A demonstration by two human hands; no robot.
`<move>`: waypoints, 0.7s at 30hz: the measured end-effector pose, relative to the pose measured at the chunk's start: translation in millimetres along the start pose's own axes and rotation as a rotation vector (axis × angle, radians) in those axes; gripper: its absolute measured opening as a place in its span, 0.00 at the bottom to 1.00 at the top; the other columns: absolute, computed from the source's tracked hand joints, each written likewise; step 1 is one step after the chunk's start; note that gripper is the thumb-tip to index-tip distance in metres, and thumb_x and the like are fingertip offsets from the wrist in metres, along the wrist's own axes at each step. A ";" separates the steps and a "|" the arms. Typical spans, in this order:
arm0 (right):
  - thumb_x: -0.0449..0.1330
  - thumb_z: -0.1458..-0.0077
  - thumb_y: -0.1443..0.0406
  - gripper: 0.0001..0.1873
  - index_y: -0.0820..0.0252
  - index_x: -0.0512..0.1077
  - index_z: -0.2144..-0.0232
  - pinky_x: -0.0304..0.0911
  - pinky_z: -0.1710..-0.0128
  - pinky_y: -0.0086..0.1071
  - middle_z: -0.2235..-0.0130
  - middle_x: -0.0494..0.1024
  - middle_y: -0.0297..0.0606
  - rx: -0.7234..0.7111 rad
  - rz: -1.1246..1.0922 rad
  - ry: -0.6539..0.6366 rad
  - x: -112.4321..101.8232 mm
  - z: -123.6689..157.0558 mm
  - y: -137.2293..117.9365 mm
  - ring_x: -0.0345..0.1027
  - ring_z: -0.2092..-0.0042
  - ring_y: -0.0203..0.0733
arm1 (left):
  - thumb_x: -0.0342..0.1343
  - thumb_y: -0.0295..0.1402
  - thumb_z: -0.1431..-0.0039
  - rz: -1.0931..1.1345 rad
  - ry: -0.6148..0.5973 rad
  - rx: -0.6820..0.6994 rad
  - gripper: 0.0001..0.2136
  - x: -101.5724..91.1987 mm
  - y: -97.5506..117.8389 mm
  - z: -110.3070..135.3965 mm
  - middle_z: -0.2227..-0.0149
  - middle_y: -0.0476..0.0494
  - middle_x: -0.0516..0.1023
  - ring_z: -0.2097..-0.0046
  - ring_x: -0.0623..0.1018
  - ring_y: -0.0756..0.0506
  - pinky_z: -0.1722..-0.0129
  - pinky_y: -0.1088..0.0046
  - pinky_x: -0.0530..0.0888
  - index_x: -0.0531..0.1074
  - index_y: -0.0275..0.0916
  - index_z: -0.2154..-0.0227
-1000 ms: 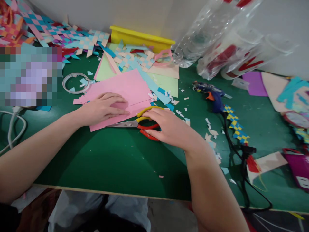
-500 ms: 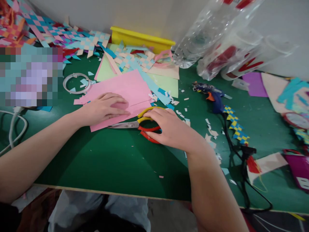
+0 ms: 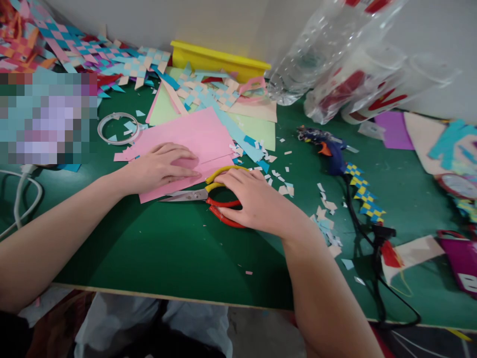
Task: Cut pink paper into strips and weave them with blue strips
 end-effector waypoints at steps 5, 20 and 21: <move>0.57 0.42 0.53 0.21 0.55 0.67 0.49 0.58 0.49 0.49 0.46 0.75 0.44 -0.010 -0.001 -0.010 -0.2 0.6 1.5 0.67 0.45 0.54 | 0.48 0.32 0.30 -0.008 -0.008 0.010 0.17 1.2 -0.5 0.1 0.38 0.44 0.66 0.35 0.60 0.42 0.35 0.59 0.56 0.70 0.52 0.43; 0.63 0.52 0.57 0.19 0.51 0.72 0.56 0.63 0.50 0.51 0.49 0.78 0.41 0.115 -0.113 0.027 -19.0 17.0 22.6 0.71 0.50 0.55 | 0.42 0.34 0.28 -0.002 0.076 0.019 0.17 -1.2 -2.0 0.3 0.41 0.44 0.72 0.37 0.64 0.44 0.36 0.62 0.57 0.70 0.42 0.43; 0.64 0.53 0.58 0.19 0.51 0.73 0.56 0.65 0.51 0.50 0.49 0.78 0.41 0.149 -0.151 0.041 -22.6 21.4 27.9 0.71 0.51 0.54 | 0.41 0.34 0.28 -0.006 0.101 -0.001 0.18 -4.6 -2.6 0.4 0.43 0.44 0.73 0.38 0.66 0.44 0.37 0.63 0.58 0.71 0.41 0.44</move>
Point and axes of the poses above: each hand's wrist, its own z-axis away from the middle knuckle, its own x-axis out of the palm, y = z × x, the point moved 6 cm from there along -z, towards the middle knuckle
